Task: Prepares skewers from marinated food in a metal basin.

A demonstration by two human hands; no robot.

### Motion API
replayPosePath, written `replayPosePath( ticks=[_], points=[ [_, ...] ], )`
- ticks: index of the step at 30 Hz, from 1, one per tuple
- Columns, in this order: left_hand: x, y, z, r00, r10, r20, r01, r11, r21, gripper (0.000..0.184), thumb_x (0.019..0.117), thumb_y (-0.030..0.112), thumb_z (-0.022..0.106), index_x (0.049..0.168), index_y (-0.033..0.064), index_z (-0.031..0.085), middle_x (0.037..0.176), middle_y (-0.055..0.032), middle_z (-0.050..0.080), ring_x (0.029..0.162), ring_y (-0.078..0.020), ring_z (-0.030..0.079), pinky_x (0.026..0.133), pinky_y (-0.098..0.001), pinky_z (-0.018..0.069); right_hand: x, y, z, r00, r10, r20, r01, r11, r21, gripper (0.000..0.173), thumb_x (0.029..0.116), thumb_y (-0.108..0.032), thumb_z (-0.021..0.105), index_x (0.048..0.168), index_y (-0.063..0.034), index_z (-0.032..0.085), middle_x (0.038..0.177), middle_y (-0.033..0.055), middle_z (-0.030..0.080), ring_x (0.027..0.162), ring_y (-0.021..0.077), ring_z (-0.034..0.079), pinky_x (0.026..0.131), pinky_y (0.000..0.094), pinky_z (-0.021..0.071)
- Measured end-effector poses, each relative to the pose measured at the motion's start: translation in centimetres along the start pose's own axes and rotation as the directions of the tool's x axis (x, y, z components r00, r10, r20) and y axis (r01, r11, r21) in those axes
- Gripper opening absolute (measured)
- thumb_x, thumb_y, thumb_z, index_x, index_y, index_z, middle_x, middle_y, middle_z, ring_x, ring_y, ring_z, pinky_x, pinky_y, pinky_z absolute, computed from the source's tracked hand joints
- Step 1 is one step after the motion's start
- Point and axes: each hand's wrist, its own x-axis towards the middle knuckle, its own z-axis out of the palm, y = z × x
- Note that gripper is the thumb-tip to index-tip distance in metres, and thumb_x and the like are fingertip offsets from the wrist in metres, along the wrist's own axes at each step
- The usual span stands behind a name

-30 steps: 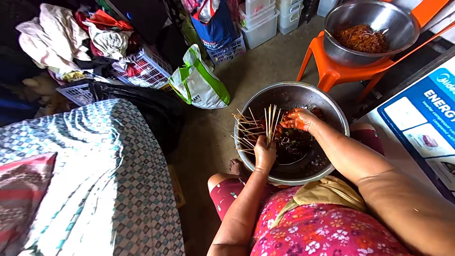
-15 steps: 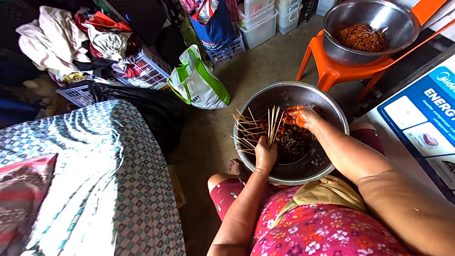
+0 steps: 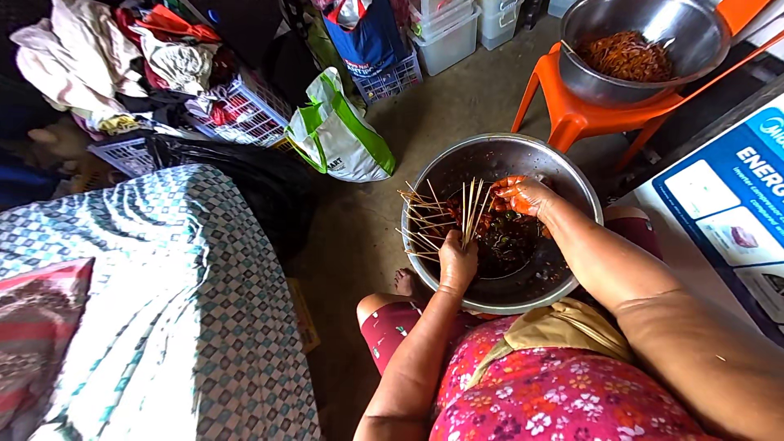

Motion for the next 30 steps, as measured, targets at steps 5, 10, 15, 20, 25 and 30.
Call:
replayPosePath(
  ticks=[5, 10, 15, 20, 25, 30],
  points=[
    [-0.2, 0.1, 0.0, 1.000, 0.018, -0.016, -0.018, 1.000, 0.017, 0.023, 0.0968, 0.012, 0.062, 0.116, -0.0019, 0.063, 0.084, -0.0111, 0.067, 0.069, -0.0171, 0.066, 0.070, -0.0368, 0.0575, -0.3, 0.0, 0.1, 0.999, -0.012, 0.052, 0.016, 0.997, -0.070, 0.015, 0.1018, 0.004, 0.050, 0.112, 0.0019, 0.061, 0.086, 0.0073, 0.066, 0.069, 0.0162, 0.066, 0.067, 0.0332, 0.0596],
    [-0.2, 0.2, 0.1, 1.000, -0.010, -0.015, 0.011, 0.999, 0.051, 0.024, 0.0976, 0.011, 0.062, 0.118, -0.0018, 0.062, 0.084, -0.0113, 0.067, 0.070, -0.0183, 0.067, 0.072, -0.0374, 0.0576, -0.5, 0.5, 0.6, 0.993, 0.005, 0.118, 0.012, 0.989, -0.148, 0.014, 0.1002, 0.007, 0.052, 0.111, 0.0034, 0.060, 0.085, 0.0096, 0.066, 0.070, 0.0193, 0.068, 0.070, 0.0371, 0.0617],
    [-0.1, 0.3, 0.3, 0.999, -0.030, -0.030, 0.032, 0.997, 0.064, 0.023, 0.0973, 0.011, 0.062, 0.117, -0.0012, 0.062, 0.083, -0.0112, 0.067, 0.071, -0.0189, 0.067, 0.072, -0.0380, 0.0575, -0.8, 1.4, 1.3, 0.981, 0.033, 0.191, 0.005, 0.980, -0.198, 0.011, 0.0978, 0.009, 0.056, 0.105, 0.0047, 0.063, 0.084, 0.0123, 0.071, 0.070, 0.0209, 0.072, 0.069, 0.0367, 0.0632],
    [-0.1, 0.5, 0.1, 0.997, -0.055, -0.048, 0.059, 0.994, 0.092, 0.023, 0.0976, 0.009, 0.061, 0.118, -0.0008, 0.061, 0.083, -0.0114, 0.068, 0.072, -0.0198, 0.068, 0.073, -0.0389, 0.0572, -0.5, 1.4, 1.1, 0.989, 0.028, 0.142, 0.003, 0.977, -0.215, 0.020, 0.0989, 0.007, 0.051, 0.115, 0.0046, 0.062, 0.094, 0.0134, 0.067, 0.072, 0.0208, 0.068, 0.070, 0.0371, 0.0608],
    [0.0, 0.4, 0.0, 0.989, -0.089, -0.115, 0.097, 0.993, 0.066, 0.024, 0.0988, 0.010, 0.061, 0.120, -0.0010, 0.060, 0.083, -0.0128, 0.068, 0.071, -0.0220, 0.068, 0.071, -0.0412, 0.0582, 0.9, 2.3, -0.7, 0.999, 0.037, 0.013, -0.019, 0.740, -0.672, 0.024, 0.0928, 0.000, 0.064, 0.116, 0.0046, 0.064, 0.094, 0.0200, 0.068, 0.068, 0.0270, 0.067, 0.065, 0.0440, 0.0595],
    [-0.1, 0.3, -0.1, 0.989, -0.091, -0.113, 0.097, 0.994, 0.048, 0.026, 0.0986, 0.010, 0.061, 0.122, -0.0011, 0.059, 0.084, -0.0135, 0.068, 0.071, -0.0222, 0.068, 0.070, -0.0411, 0.0582, -0.4, 3.7, 1.8, 0.932, 0.361, 0.009, 0.042, -0.085, -0.996, 0.032, 0.0898, -0.017, 0.077, 0.110, 0.0064, 0.070, 0.117, 0.0285, 0.066, 0.115, 0.0460, 0.062, 0.094, 0.0692, 0.0475]
  ],
)
